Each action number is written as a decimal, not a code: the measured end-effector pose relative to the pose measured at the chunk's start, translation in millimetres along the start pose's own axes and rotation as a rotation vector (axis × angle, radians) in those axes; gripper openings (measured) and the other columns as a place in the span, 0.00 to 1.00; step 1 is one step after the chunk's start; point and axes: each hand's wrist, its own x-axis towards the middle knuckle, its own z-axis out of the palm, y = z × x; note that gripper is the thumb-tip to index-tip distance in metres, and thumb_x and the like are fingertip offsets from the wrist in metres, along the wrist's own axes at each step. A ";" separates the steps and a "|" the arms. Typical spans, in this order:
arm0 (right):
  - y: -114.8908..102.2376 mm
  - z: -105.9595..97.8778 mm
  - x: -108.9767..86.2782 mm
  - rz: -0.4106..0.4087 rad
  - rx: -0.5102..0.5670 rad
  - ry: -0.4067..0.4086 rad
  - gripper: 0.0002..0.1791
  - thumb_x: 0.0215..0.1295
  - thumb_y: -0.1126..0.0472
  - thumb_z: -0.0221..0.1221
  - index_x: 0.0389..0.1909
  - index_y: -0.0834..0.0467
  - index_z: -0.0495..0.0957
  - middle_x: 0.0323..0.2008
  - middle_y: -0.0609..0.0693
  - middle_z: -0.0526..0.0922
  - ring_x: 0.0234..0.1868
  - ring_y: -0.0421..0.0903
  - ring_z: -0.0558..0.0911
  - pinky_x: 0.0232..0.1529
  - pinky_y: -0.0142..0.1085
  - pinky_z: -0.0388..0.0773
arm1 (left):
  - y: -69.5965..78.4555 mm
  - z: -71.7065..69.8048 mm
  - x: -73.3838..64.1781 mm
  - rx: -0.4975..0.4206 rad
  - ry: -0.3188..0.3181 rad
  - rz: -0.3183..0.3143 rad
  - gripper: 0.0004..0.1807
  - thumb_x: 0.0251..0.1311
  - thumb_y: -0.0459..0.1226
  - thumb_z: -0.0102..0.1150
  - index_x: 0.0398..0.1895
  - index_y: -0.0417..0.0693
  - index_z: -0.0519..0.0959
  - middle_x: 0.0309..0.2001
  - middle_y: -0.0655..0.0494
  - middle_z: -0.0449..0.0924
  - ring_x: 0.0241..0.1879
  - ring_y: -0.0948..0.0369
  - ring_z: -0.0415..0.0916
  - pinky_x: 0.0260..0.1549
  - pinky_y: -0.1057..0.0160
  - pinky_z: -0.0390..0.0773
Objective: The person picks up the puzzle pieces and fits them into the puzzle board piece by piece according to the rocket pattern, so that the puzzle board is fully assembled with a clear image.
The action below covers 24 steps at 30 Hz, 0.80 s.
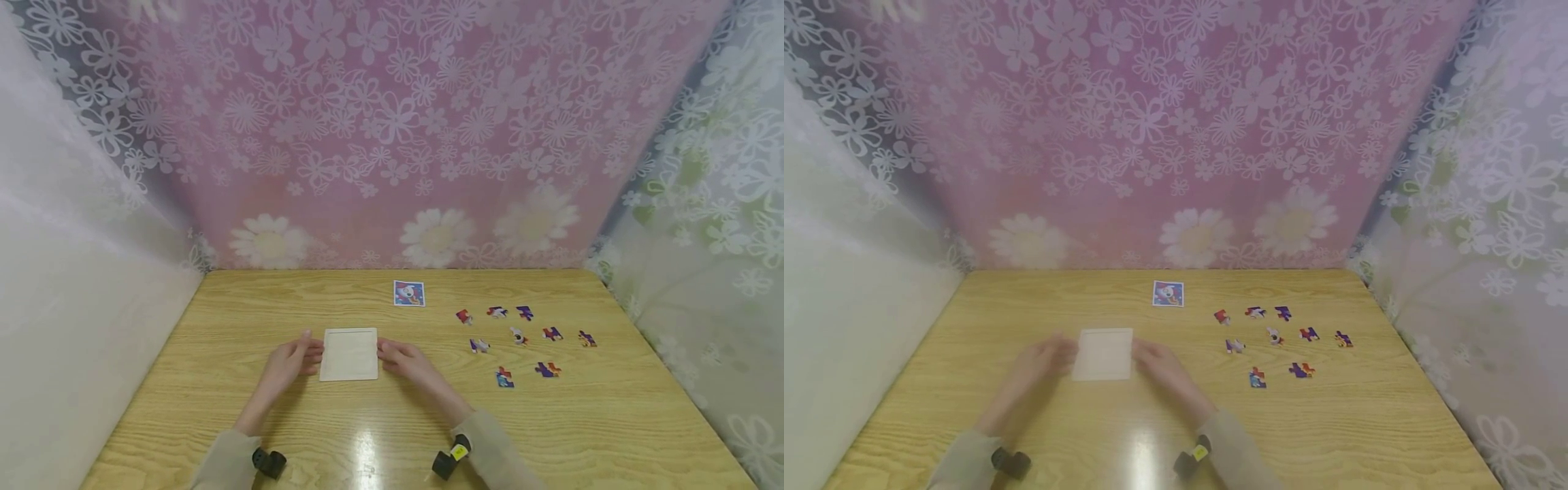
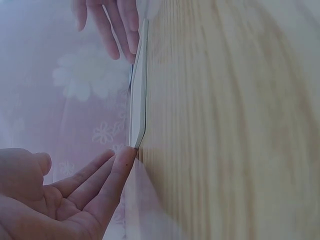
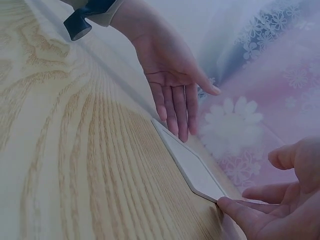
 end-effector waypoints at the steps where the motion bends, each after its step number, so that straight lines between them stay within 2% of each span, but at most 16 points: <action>1: 0.2 -0.9 0.0 -0.001 0.002 -0.002 0.28 0.83 0.59 0.42 0.72 0.75 0.59 0.74 0.69 0.61 0.73 0.63 0.65 0.71 0.51 0.66 | 0.6 0.6 -0.1 -0.002 -0.002 -0.001 0.38 0.79 0.57 0.38 0.56 0.28 0.80 0.51 0.34 0.84 0.51 0.45 0.84 0.43 0.56 0.87; 11: 0.5 -10.1 -6.6 0.004 -0.009 0.019 0.29 0.83 0.58 0.43 0.72 0.77 0.58 0.73 0.71 0.60 0.73 0.64 0.65 0.70 0.50 0.67 | 1.7 9.3 1.5 -0.026 -0.026 0.006 0.32 0.82 0.48 0.37 0.55 0.26 0.79 0.52 0.31 0.82 0.52 0.42 0.83 0.45 0.53 0.86; 15: 0.4 -14.2 -9.2 0.003 -0.013 0.016 0.30 0.83 0.58 0.43 0.72 0.77 0.58 0.73 0.71 0.60 0.73 0.63 0.65 0.70 0.50 0.67 | -1.7 13.9 4.9 -0.036 -0.030 0.011 0.31 0.82 0.47 0.36 0.56 0.24 0.78 0.53 0.29 0.81 0.53 0.40 0.82 0.46 0.50 0.86; 19: 0.7 -18.4 -11.3 0.003 -0.013 0.010 0.29 0.83 0.59 0.42 0.72 0.78 0.57 0.74 0.71 0.59 0.73 0.63 0.65 0.71 0.49 0.66 | 0.1 17.9 5.4 -0.018 -0.020 0.025 0.32 0.83 0.47 0.35 0.55 0.23 0.78 0.52 0.28 0.81 0.52 0.39 0.82 0.46 0.49 0.86; 24: 0.8 -23.3 -14.0 0.003 -0.025 0.009 0.29 0.84 0.58 0.41 0.72 0.78 0.57 0.73 0.71 0.60 0.73 0.63 0.65 0.70 0.50 0.66 | 2.6 21.9 4.5 -0.037 -0.032 0.026 0.32 0.82 0.48 0.38 0.54 0.25 0.79 0.51 0.30 0.82 0.51 0.40 0.83 0.45 0.49 0.86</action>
